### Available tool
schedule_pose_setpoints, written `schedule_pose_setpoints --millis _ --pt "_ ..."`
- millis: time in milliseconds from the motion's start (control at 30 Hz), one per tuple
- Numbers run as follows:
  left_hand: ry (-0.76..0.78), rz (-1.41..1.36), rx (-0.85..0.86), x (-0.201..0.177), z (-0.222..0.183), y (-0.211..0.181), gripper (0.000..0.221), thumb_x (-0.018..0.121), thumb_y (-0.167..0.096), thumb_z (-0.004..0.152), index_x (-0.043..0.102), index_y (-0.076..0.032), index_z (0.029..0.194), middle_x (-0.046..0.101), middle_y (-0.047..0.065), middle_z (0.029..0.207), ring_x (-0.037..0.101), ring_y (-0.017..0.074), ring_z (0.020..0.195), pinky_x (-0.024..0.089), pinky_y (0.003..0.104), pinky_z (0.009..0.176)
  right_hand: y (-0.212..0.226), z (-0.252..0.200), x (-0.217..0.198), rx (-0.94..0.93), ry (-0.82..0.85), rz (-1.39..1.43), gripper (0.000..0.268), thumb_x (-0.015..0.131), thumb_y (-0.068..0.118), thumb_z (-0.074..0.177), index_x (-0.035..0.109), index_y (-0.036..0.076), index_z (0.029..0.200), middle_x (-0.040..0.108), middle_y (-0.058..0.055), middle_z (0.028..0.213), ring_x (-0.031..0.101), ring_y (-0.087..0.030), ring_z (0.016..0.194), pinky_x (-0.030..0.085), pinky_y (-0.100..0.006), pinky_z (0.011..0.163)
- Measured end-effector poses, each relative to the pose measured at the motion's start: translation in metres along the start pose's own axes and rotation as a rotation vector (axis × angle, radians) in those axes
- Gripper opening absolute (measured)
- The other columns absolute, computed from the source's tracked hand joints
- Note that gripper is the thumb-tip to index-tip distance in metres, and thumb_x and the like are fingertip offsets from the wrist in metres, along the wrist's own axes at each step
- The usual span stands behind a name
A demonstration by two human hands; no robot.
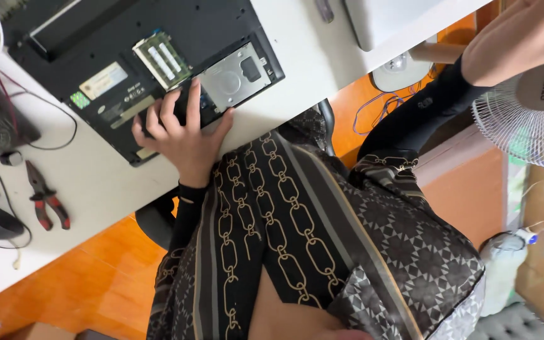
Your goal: Repair a laptop by loosening screws on the internal drive assembly using a screwdriver.
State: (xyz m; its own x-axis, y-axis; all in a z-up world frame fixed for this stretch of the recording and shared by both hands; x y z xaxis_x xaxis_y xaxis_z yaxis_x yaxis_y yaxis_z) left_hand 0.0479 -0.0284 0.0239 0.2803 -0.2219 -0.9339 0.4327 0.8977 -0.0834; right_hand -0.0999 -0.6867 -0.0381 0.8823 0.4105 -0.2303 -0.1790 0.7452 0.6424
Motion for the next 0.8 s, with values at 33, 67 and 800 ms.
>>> schedule_pose_setpoints --millis 33,67,800 --pt "-0.006 -0.002 0.010 0.000 0.001 -0.001 0.064 0.063 -0.076 0.100 0.071 -0.027 0.140 0.050 0.003 0.140 0.039 0.0282 0.132 0.021 0.058 0.115 0.031 0.008 0.023 -0.011 -0.011 0.018 0.018 0.057 0.013 0.110 0.057 -0.001 0.098 0.057 -0.011 0.079 0.050 -0.018 0.064 0.048 -0.031 0.062" --pt "-0.004 -0.006 0.003 -0.001 0.001 -0.001 0.063 0.065 -0.075 0.100 0.071 -0.026 0.139 0.049 0.002 0.139 0.039 0.0275 0.132 0.022 0.058 0.115 0.067 0.017 0.047 -0.022 -0.022 0.035 0.017 0.057 0.012 0.109 0.056 -0.002 0.099 0.057 -0.010 0.078 0.049 -0.016 0.062 0.046 -0.030 0.059" --pt "-0.072 -0.054 -0.015 -0.009 0.007 -0.002 0.070 0.075 -0.073 0.096 0.065 -0.019 0.139 0.047 0.003 0.134 0.042 0.0271 0.129 0.027 0.057 0.114 0.145 0.027 0.161 -0.098 0.281 -0.067 0.035 0.060 -0.013 0.110 0.038 -0.001 0.084 0.030 -0.004 0.073 0.023 -0.014 0.064 0.020 -0.033 0.058"
Point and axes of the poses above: each hand's wrist, its own z-axis towards the middle knuckle, its own x-axis out of the palm, y = z × x, the point moved 5 cm from there along z, towards the middle knuckle
